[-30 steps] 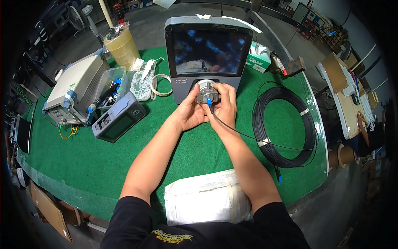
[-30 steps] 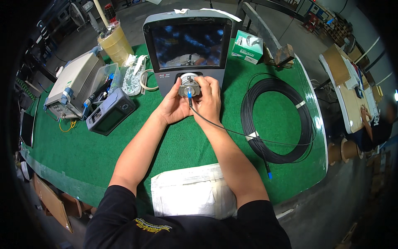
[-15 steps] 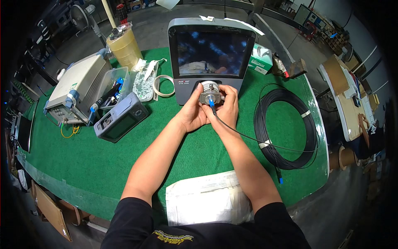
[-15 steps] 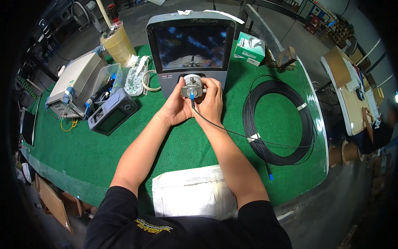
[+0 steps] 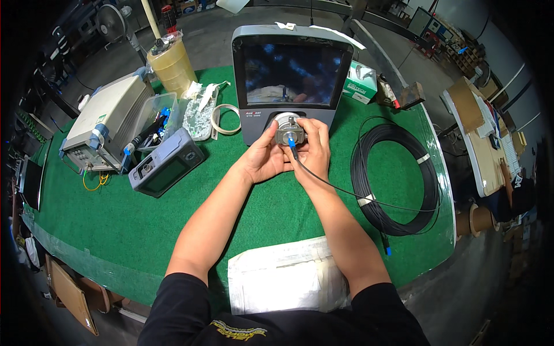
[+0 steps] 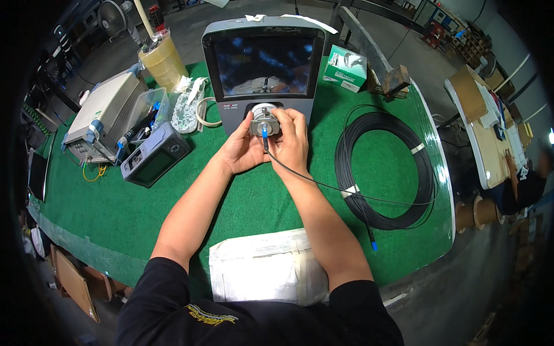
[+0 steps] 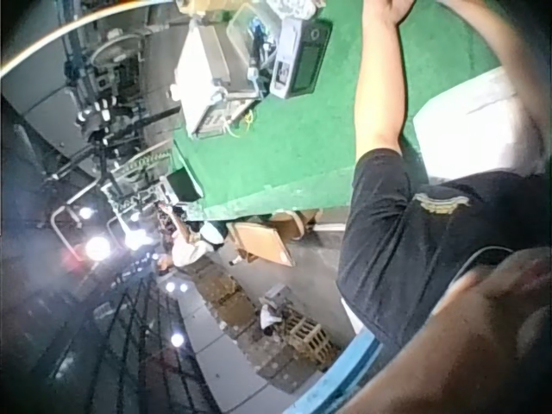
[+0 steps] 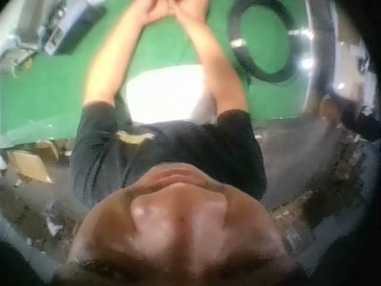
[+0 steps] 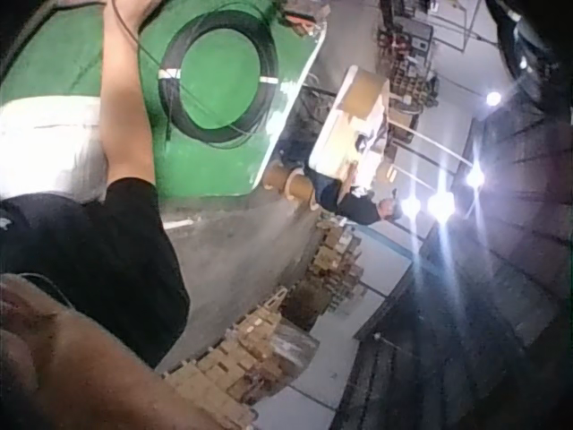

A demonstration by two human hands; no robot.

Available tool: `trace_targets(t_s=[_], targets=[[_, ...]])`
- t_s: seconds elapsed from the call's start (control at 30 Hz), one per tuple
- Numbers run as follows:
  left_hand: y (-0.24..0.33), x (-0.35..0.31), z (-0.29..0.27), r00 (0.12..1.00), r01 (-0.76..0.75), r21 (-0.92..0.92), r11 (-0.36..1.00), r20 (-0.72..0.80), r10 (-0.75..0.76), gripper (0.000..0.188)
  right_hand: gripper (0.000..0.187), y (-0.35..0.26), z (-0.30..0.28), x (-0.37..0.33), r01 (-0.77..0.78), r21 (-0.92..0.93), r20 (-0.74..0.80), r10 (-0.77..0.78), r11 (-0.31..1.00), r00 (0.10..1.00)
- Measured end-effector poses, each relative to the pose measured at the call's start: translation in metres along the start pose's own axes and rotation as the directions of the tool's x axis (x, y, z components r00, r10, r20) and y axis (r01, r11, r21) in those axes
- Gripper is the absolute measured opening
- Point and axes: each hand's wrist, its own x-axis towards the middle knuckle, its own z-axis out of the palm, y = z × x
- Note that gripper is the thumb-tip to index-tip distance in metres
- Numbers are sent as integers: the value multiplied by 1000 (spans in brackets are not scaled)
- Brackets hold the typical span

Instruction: Inspecting a fiber optic cable connector using a digital microscope.

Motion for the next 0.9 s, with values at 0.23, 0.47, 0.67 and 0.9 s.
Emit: trace_targets(t_s=[0.23,0.47,0.67,0.9], targets=[[3,-3,-1,1000,7,4,1000,29,-7,75,59,5,1,-2,-13,43,32,11,999,999],[-1,3,4,999,-29,-24,999,-40,28,73,65,0,5,-2,-59,-27,-14,59,998,998],[-1,-1,11,998,-39,-7,999,-59,39,72,67,0,-3,-1,-38,-14,23,39,999,999],[-4,-2,-6,993,20,-111,994,115,-7,77,77,1,1,-3,98,24,38,-99,995,994]])
